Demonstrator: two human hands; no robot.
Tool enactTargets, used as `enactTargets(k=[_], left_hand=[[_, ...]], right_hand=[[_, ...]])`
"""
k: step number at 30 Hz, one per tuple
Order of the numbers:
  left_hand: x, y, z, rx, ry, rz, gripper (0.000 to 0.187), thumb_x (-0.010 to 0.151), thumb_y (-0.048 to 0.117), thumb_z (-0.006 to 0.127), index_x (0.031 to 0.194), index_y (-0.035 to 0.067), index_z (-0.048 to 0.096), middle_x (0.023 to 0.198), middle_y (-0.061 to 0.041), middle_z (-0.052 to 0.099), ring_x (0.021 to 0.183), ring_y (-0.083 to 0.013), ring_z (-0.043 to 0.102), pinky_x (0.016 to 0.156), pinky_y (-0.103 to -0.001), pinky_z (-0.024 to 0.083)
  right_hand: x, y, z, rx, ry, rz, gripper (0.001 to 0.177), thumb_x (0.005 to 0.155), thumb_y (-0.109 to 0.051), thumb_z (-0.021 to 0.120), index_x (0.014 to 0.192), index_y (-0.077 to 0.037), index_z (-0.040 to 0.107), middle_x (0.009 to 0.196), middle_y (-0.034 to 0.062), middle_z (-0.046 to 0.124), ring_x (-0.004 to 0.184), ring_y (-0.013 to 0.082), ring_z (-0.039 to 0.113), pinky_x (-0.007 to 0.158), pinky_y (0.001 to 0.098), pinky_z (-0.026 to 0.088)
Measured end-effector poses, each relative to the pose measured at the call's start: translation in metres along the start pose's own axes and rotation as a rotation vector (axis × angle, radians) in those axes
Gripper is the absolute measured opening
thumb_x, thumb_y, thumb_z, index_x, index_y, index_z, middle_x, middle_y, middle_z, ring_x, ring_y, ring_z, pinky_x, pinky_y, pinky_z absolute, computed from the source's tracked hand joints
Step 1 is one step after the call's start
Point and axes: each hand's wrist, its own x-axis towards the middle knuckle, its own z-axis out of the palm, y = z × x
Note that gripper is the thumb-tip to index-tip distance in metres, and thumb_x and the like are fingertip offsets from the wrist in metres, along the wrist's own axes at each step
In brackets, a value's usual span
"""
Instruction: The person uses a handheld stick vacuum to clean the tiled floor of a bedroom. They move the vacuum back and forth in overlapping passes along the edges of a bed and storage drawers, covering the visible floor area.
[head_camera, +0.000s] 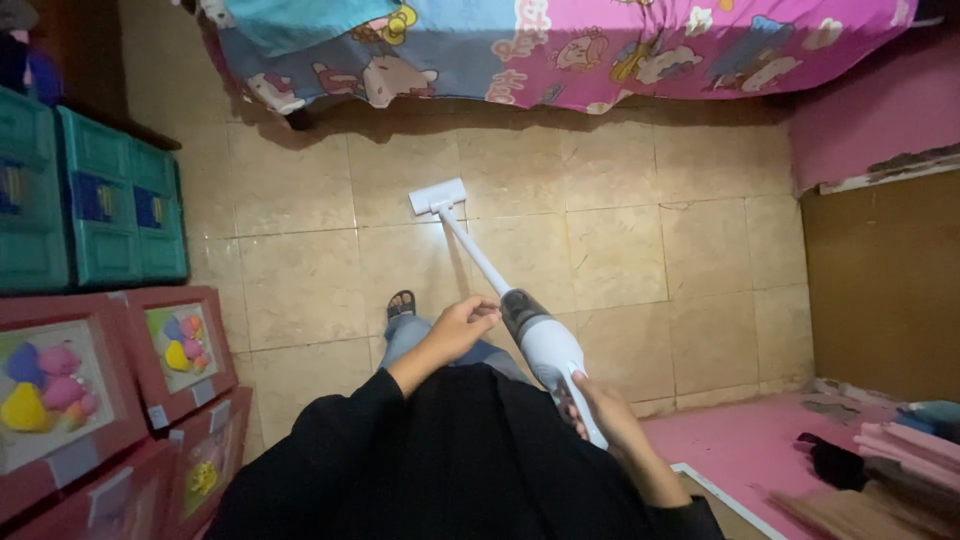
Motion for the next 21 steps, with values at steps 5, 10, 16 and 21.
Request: enactTargets(k=[5, 10, 16, 21], left_hand=[[-0.018, 0.005, -0.04, -0.051, -0.026, 0.003, 0.041, 0.091, 0.03, 0.059, 0.126, 0.009, 0.062, 0.122, -0.012, 0.066, 0.106, -0.0238, 0.063, 0.091, -0.036, 0.052], [-0.03, -0.001, -0.088, -0.06, -0.019, 0.016, 0.046, 0.092, 0.026, 0.06, 0.129, 0.0, 0.06, 0.127, -0.022, 0.064, 0.119, -0.0373, 0.06, 0.1, -0.046, 0.048], [-0.009, -0.035, -0.128, 0.039, -0.016, 0.055, 0.044, 0.091, 0.03, 0.063, 0.127, 0.005, 0.063, 0.123, -0.019, 0.067, 0.114, -0.0342, 0.064, 0.094, -0.044, 0.052], [-0.007, -0.032, -0.136, 0.052, -0.043, 0.038, 0.043, 0.09, 0.03, 0.065, 0.126, 0.006, 0.064, 0.121, -0.02, 0.067, 0.11, -0.0322, 0.066, 0.092, -0.044, 0.054]], right_hand=[[0.001, -0.042, 0.073, -0.002, -0.041, -0.054, 0.04, 0.096, -0.042, 0.055, 0.089, -0.002, 0.056, 0.06, 0.0076, 0.052, 0.038, 0.0174, 0.05, 0.031, 0.0284, 0.041], [0.045, -0.066, 0.135, -0.016, 0.044, -0.105, 0.036, 0.099, -0.036, 0.053, 0.089, -0.001, 0.053, 0.061, 0.0093, 0.053, 0.038, 0.0206, 0.055, 0.031, 0.0328, 0.046], [0.082, -0.11, 0.194, 0.045, -0.013, -0.188, 0.036, 0.102, -0.035, 0.043, 0.088, -0.003, 0.053, 0.061, 0.004, 0.049, 0.038, 0.0152, 0.054, 0.03, 0.0283, 0.044], [0.109, -0.118, 0.22, 0.032, 0.019, -0.251, 0.038, 0.099, -0.036, 0.048, 0.088, -0.001, 0.057, 0.063, 0.0069, 0.055, 0.039, 0.0167, 0.056, 0.032, 0.0322, 0.048]])
